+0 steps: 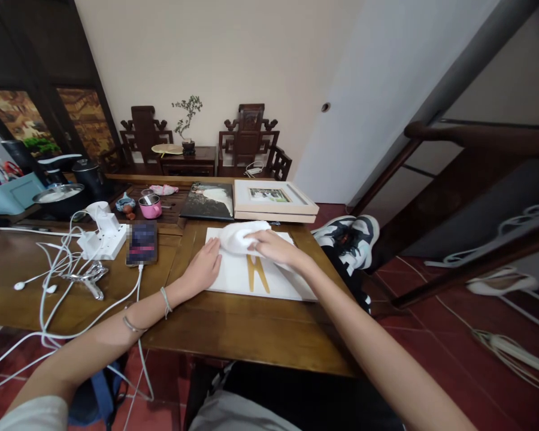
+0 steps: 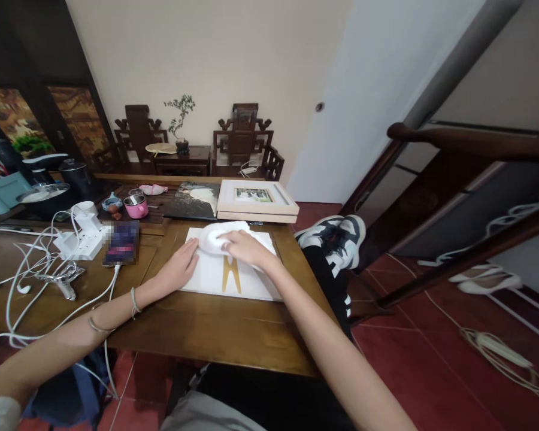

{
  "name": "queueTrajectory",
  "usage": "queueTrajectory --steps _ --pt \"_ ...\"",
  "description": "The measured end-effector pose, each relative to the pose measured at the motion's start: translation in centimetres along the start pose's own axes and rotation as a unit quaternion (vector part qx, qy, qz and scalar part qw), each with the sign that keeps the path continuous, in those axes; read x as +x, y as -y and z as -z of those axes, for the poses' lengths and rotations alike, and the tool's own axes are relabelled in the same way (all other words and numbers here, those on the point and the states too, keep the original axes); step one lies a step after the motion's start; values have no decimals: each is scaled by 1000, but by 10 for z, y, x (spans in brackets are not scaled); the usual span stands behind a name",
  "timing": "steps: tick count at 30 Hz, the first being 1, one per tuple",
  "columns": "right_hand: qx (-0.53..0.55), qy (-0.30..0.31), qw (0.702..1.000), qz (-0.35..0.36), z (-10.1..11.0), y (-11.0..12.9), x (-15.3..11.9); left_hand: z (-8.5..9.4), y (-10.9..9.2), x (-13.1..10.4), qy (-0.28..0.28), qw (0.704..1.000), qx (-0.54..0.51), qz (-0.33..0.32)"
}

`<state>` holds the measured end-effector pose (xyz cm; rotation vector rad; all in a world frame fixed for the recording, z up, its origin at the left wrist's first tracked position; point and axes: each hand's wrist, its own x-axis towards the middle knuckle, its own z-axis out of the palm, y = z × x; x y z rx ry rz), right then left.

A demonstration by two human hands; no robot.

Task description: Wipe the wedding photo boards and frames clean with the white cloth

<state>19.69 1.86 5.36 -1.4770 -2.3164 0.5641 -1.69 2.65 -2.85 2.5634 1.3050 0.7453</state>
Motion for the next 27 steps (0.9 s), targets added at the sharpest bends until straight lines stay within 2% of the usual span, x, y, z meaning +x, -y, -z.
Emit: queueTrajectory --steps 3,6,9,11,15,18,20,24,27 --pt "5 -36 999 -11 -8 -2 33 0 0 0 3 1000 18 -9" --pt "1 -36 999 -2 -23 7 56 2 0 1 -5 1000 26 -14" --pt "8 -26 1000 10 -28 7 59 2 1 1 -12 999 25 -23" --pt "13 -32 999 -2 -20 -4 50 1 2 1 -13 999 23 -25" --pt "10 -67 996 -59 4 -46 9 -4 4 0 -5 1000 14 -11" --pt "-5 -88 990 -113 7 -68 -39 -7 4 1 12 1000 -8 14" --pt "-24 -61 994 -93 -2 -69 -78 -7 3 2 37 998 -22 35" --pt "-42 -34 999 -10 -20 -51 -157 -4 -3 3 78 995 -29 60" --pt "-28 -20 999 31 -18 -42 -192 -1 -8 2 82 995 -14 54"
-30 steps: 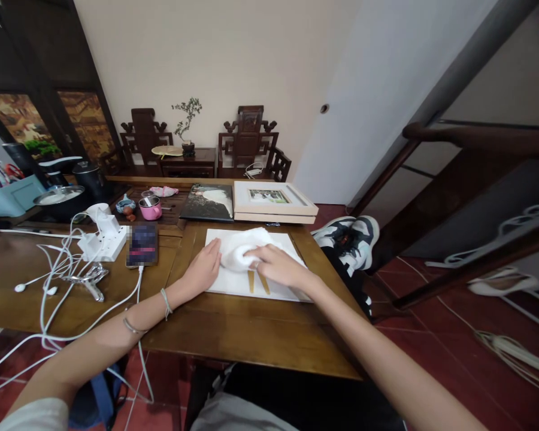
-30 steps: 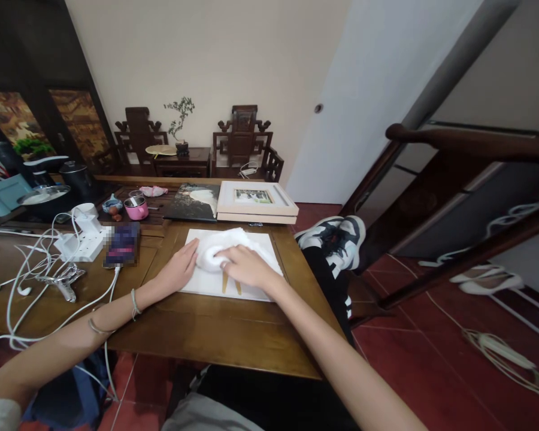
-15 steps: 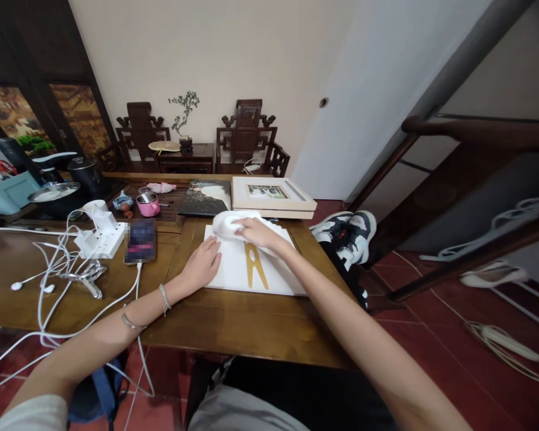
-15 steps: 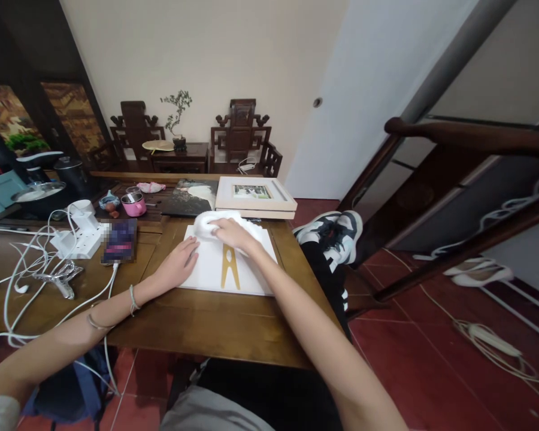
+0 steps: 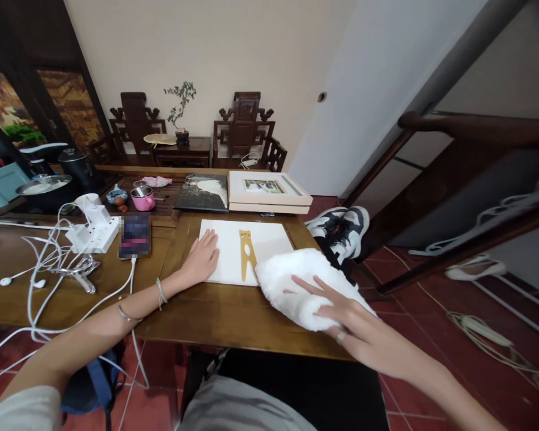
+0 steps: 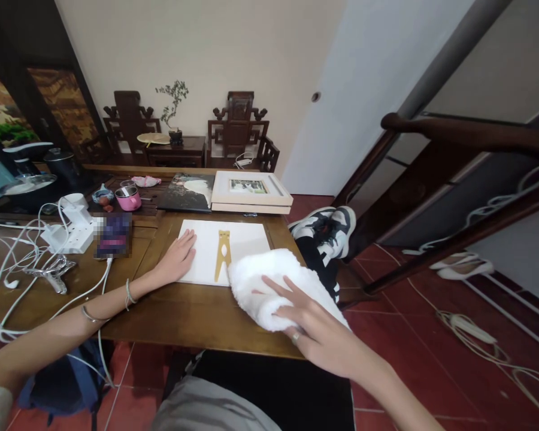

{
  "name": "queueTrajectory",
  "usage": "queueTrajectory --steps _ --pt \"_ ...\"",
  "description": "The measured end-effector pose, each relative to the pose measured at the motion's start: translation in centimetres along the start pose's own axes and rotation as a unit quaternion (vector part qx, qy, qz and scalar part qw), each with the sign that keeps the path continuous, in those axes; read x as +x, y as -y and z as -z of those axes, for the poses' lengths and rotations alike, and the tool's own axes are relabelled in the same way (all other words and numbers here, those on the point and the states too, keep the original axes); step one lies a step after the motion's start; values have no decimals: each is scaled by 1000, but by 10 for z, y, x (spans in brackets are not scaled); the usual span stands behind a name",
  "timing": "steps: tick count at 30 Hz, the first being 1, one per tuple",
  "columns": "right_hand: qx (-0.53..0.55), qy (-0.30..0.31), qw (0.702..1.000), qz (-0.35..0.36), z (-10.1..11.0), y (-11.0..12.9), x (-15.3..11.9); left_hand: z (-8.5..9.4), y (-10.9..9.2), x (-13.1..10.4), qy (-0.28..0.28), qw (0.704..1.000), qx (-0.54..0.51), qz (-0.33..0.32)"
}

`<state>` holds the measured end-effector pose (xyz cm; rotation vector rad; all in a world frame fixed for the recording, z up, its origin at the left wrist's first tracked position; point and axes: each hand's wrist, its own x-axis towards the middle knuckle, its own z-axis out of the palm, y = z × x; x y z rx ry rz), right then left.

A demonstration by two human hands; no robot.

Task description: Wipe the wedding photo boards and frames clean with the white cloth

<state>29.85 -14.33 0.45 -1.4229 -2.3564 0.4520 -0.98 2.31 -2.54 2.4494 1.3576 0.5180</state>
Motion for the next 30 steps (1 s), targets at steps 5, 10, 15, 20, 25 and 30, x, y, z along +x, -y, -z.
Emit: queueTrajectory --steps 5,10,15,20,25,30 --pt "5 16 996 -89 17 -15 25 1 -2 -2 -2 1000 26 -18" --pt "-23 1 998 -53 20 -28 109 2 0 -2 4 999 37 -13" --pt "-22 -26 999 -6 15 -34 134 4 -1 -2 10 999 41 -13" --pt "-27 -1 999 32 9 -16 64 4 -2 -2 6 999 39 -12" --pt "-27 32 999 16 10 7 8 3 -2 -2 1 999 37 -16" --pt "-13 38 999 -32 18 -4 33 0 2 -1 -7 999 40 -20"
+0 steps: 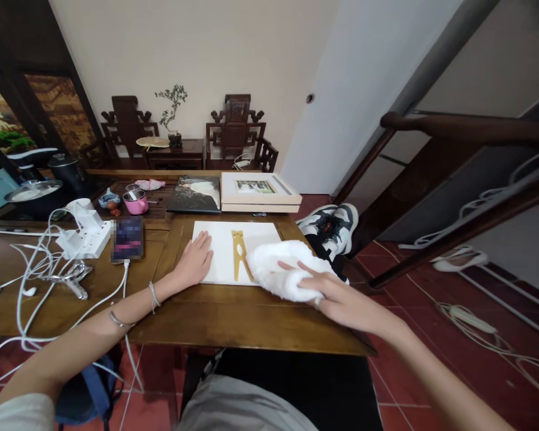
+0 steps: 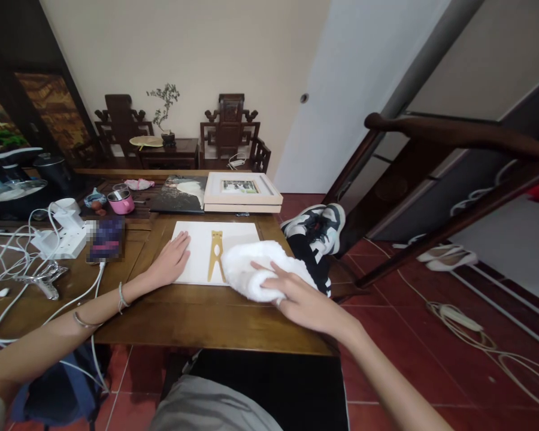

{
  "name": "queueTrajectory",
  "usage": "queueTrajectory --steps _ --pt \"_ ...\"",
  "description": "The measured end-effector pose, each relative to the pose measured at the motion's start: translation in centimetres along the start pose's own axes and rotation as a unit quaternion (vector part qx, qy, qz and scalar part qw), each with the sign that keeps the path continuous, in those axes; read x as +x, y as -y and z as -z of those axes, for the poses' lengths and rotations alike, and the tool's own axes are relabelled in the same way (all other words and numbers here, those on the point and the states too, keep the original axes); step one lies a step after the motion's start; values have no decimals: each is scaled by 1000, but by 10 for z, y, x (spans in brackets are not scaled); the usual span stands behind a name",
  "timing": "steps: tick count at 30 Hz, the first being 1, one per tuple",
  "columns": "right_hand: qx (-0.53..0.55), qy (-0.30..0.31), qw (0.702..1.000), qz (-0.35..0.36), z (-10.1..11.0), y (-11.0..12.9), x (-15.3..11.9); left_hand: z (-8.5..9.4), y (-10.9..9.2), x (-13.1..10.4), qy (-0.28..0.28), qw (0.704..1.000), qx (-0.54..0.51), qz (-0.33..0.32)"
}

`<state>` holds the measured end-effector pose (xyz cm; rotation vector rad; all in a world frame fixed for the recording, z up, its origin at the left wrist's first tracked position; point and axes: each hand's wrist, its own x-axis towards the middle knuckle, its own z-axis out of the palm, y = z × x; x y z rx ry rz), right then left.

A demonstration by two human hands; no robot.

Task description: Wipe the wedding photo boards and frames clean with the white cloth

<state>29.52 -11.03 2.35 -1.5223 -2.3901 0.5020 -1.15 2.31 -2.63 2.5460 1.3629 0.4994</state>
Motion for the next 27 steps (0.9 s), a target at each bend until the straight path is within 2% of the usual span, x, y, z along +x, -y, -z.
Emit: queueTrajectory --steps 2,6,9,12,17,20,23,27 --pt "-2 -8 1000 -13 5 -8 30 0 1 0 0 1000 1 -3" --pt "-35 -35 999 22 8 -23 94 1 2 0 10 1000 1 1" --pt "-64 -44 997 29 3 -28 117 2 1 0 10 1000 -2 2" --pt "-71 -47 995 42 -5 -20 99 2 1 0 -2 1000 -8 1" --pt "-43 -18 997 60 -10 12 17 0 0 0 -6 1000 -12 1" --pt "-28 11 999 31 -4 19 -12 -1 0 0 -5 1000 -10 2" --pt "-17 16 1000 2 3 12 4 1 -1 0 4 1000 -7 5" --pt "-39 -9 998 -46 6 4 78 3 -2 0 12 1000 -8 8"
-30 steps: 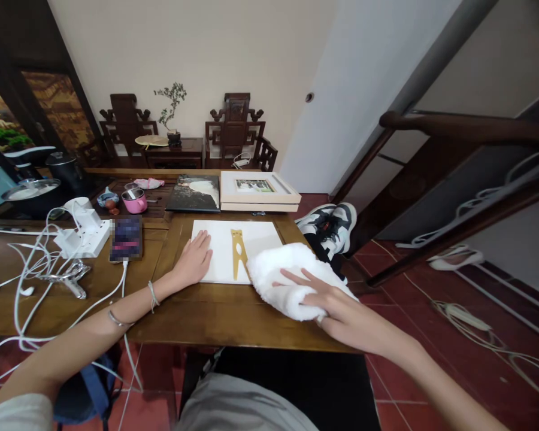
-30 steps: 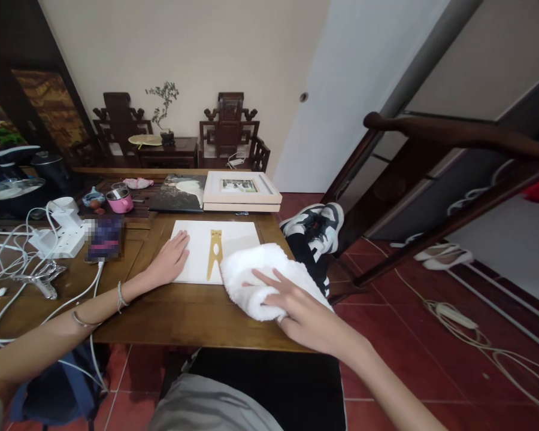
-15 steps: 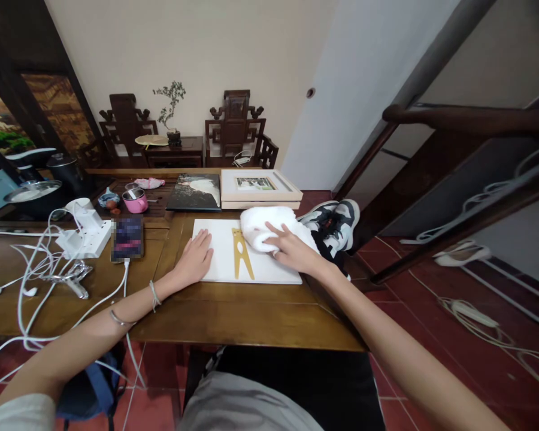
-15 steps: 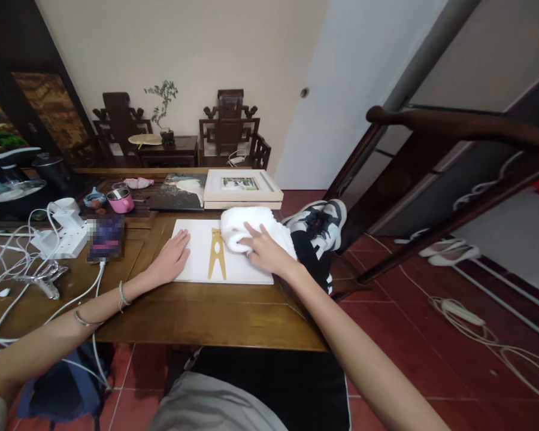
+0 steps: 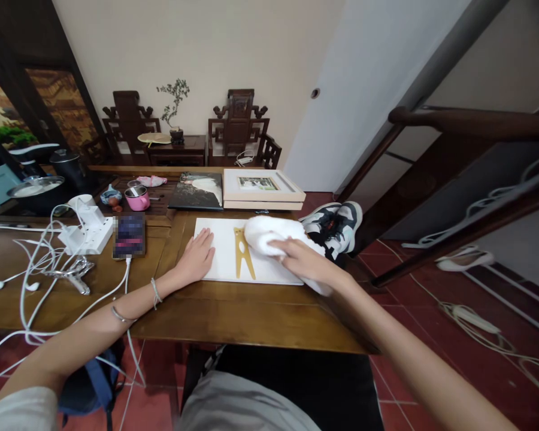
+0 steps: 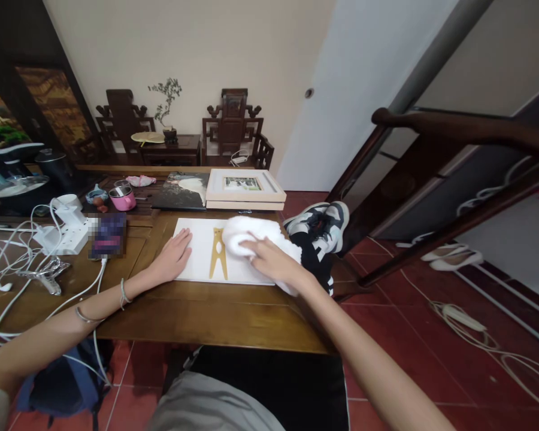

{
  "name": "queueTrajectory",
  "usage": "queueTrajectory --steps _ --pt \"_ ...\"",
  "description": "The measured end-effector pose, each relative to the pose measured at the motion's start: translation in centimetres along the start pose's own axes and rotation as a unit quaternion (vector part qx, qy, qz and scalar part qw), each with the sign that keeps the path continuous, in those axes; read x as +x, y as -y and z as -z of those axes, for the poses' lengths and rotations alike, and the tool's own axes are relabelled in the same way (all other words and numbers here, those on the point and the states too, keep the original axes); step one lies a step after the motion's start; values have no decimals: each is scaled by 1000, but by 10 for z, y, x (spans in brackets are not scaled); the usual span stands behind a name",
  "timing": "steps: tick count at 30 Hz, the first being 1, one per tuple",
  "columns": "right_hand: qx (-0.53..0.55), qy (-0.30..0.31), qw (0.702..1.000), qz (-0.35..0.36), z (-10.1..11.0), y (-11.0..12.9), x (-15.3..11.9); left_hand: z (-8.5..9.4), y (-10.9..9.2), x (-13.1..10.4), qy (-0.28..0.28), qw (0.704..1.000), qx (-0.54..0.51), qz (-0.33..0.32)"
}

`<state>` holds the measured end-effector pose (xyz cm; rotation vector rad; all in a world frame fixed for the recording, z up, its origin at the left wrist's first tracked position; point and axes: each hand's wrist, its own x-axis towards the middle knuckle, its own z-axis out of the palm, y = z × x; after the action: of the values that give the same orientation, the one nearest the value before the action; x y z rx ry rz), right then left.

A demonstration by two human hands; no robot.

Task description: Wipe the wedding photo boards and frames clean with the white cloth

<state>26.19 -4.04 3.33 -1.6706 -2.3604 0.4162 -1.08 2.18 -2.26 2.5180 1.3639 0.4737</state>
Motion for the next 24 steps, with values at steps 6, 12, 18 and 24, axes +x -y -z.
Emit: queueTrajectory --steps 6,12,18,24 --pt "-39 -27 999 -20 -18 29 51 1 -1 0 1 1000 -4 1" --pt "-58 22 993 103 -26 52 -31 1 -4 -1 7 1000 1 11" --pt "-62 49 983 163 -20 44 -42 0 -4 -1 6 1000 6 9" --pt "-97 -10 990 99 -22 31 44 0 -2 0 3 1000 4 5"
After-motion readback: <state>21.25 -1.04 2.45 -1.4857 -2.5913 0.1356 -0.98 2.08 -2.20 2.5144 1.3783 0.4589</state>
